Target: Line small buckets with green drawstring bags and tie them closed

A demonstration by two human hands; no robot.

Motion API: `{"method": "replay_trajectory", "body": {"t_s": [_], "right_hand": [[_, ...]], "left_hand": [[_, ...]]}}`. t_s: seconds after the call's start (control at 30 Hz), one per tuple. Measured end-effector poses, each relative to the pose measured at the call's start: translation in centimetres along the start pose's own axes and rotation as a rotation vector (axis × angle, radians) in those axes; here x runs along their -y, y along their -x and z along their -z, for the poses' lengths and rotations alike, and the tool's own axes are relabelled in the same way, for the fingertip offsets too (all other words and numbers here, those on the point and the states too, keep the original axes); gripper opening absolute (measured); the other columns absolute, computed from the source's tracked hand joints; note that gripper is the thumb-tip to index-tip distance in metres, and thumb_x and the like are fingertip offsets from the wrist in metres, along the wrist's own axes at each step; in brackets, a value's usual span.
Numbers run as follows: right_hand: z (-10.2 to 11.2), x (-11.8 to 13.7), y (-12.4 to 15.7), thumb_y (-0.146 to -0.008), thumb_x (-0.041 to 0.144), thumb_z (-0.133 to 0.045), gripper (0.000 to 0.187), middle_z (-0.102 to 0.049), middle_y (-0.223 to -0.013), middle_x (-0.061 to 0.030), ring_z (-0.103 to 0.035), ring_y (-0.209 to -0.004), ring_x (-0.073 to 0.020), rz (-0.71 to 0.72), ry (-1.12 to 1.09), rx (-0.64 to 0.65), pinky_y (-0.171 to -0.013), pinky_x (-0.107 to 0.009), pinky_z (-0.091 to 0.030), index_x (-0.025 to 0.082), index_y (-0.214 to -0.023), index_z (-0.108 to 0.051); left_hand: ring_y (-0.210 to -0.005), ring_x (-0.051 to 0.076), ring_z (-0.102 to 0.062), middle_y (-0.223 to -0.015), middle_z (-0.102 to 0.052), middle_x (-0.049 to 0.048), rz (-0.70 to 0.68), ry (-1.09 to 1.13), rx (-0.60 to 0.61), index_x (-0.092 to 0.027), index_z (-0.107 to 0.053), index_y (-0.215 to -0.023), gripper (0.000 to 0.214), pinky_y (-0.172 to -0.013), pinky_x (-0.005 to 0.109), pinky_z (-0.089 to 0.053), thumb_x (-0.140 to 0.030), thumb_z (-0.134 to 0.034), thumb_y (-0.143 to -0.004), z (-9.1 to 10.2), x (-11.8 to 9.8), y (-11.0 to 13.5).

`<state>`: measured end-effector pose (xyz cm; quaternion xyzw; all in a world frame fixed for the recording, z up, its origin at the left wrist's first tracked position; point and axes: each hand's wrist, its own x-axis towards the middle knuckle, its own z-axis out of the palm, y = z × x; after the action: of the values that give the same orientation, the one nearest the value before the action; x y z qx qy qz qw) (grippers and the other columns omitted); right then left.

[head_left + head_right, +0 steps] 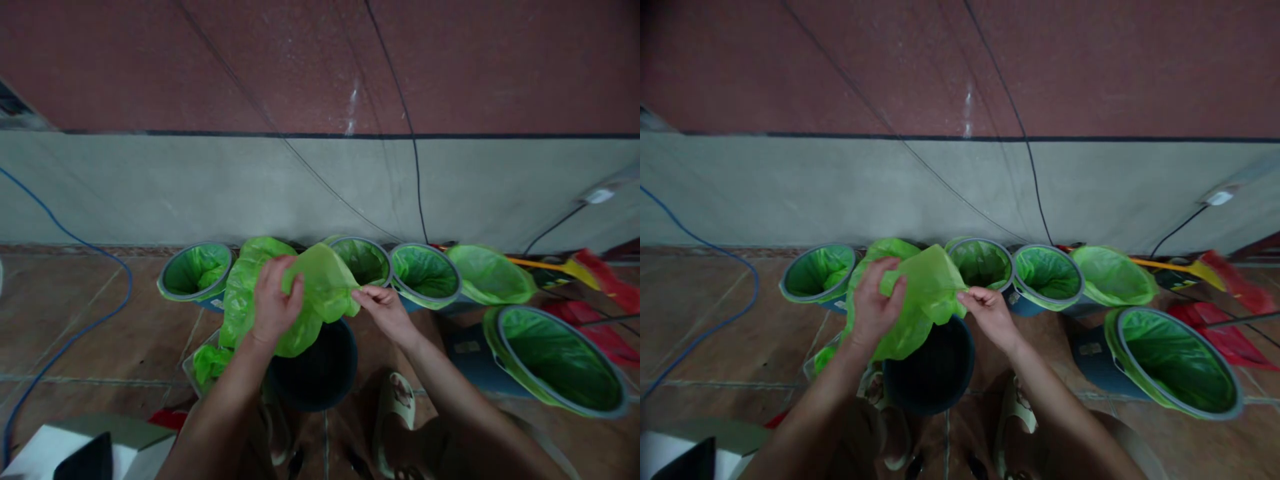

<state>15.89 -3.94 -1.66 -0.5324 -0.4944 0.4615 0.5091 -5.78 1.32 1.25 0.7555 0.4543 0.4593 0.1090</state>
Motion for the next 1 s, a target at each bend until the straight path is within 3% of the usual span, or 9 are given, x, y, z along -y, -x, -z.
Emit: {"method": "replay_trajectory", "body": {"t_s": [0.1,0.2,0.33,0.5,0.6,0.77,0.87,1.0], "right_hand": [[-0.8,0.2,0.2,-0.08,0.048,-0.064,0.035,-0.05,-0.06,0.002,-0.041,-0.06,-0.0112,0.038,0.04,0.091,-0.058,-0.025,-0.034,0.019,-0.062,-0.061],[-0.9,0.7,0.3,-0.08,0.047,-0.065,0.03,-0.055,-0.065,0.0008,-0.046,-0.063,-0.0125,0.088,0.038,0.148,-0.061,-0.025,-0.039,0.019,-0.069,-0.065],[-0.7,0.4,0.3,-0.08,0.043,-0.067,0.025,-0.058,-0.067,0.0008,-0.049,-0.064,-0.0123,0.1,0.024,0.145,-0.061,-0.025,-0.041,0.019,-0.073,-0.066],[-0.5,-0.2,0.1,-0.073,0.036,-0.075,0.021,-0.058,-0.071,0.0018,-0.053,-0.066,-0.0126,0.165,0.101,-0.067,-0.062,-0.025,-0.044,0.021,-0.083,-0.064],[-0.4,-0.2,0.1,-0.076,0.033,-0.073,0.02,-0.064,-0.089,-0.0028,-0.059,-0.079,-0.0153,0.24,0.19,-0.049,-0.07,-0.027,-0.048,0.022,-0.092,-0.068],[-0.1,-0.4,-0.3,-0.076,0.032,-0.072,0.012,-0.068,-0.083,-0.0035,-0.062,-0.079,-0.0164,0.257,0.109,-0.095,-0.071,-0.029,-0.049,0.021,-0.075,-0.069],[1.1,0.0,-0.7,-0.074,0.034,-0.072,0.015,-0.07,-0.082,-0.0034,-0.061,-0.075,-0.0153,0.209,0.053,-0.216,-0.069,-0.029,-0.048,0.019,-0.074,-0.068],[4.2,0.9,-1.6,-0.072,0.036,-0.073,0.019,-0.071,-0.084,-0.0041,-0.062,-0.075,-0.0152,0.24,-0.031,-0.452,-0.073,-0.031,-0.049,0.018,-0.076,-0.066]], "left_hand": [[-0.114,0.022,-0.056,-0.117,-0.063,0.008,-0.146,0.096,0.236,-0.021,-0.057,-0.116,0.032,-0.102,0.04,-0.044,-0.031,-0.058,-0.086,-1.3,-2.5,1.3],[-0.109,0.022,-0.059,-0.113,-0.067,0.0082,-0.086,0.181,0.352,-0.02,-0.059,-0.117,0.032,-0.099,0.039,-0.047,-0.031,-0.06,-0.086,-2.7,-3.0,2.1],[-0.1,0.019,-0.064,-0.107,-0.07,0.0063,0.005,0.29,0.426,-0.02,-0.063,-0.113,0.027,-0.093,0.034,-0.05,-0.02,-0.057,-0.086,-3.6,-2.3,2.4],[-0.089,0.017,-0.066,-0.097,-0.072,0.004,0.067,0.292,0.468,-0.02,-0.068,-0.102,0.027,-0.088,0.03,-0.05,-0.011,-0.047,-0.087,-4.3,-2.3,2.7],[-0.086,0.016,-0.066,-0.093,-0.072,0.0034,0.077,0.298,0.512,-0.019,-0.068,-0.1,0.026,-0.084,0.028,-0.049,-0.013,-0.046,-0.088,-4.7,-2.5,2.8],[-0.082,0.017,-0.066,-0.093,-0.072,0.0037,0.106,0.247,0.548,-0.019,-0.067,-0.106,0.03,-0.082,0.028,-0.049,-0.012,-0.045,-0.086,-5.0,-2.3,2.9],[-0.076,0.019,-0.066,-0.086,-0.071,0.0049,0.118,0.088,0.606,-0.017,-0.068,-0.1,0.032,-0.079,0.03,-0.049,-0.009,-0.044,-0.081,-4.7,-1.8,2.8],[-0.085,0.024,-0.066,-0.089,-0.071,0.0083,0.149,-0.123,0.686,-0.014,-0.068,-0.101,0.034,-0.083,0.033,-0.049,-0.008,-0.046,-0.076,-3.9,-1.0,2.4]]}}
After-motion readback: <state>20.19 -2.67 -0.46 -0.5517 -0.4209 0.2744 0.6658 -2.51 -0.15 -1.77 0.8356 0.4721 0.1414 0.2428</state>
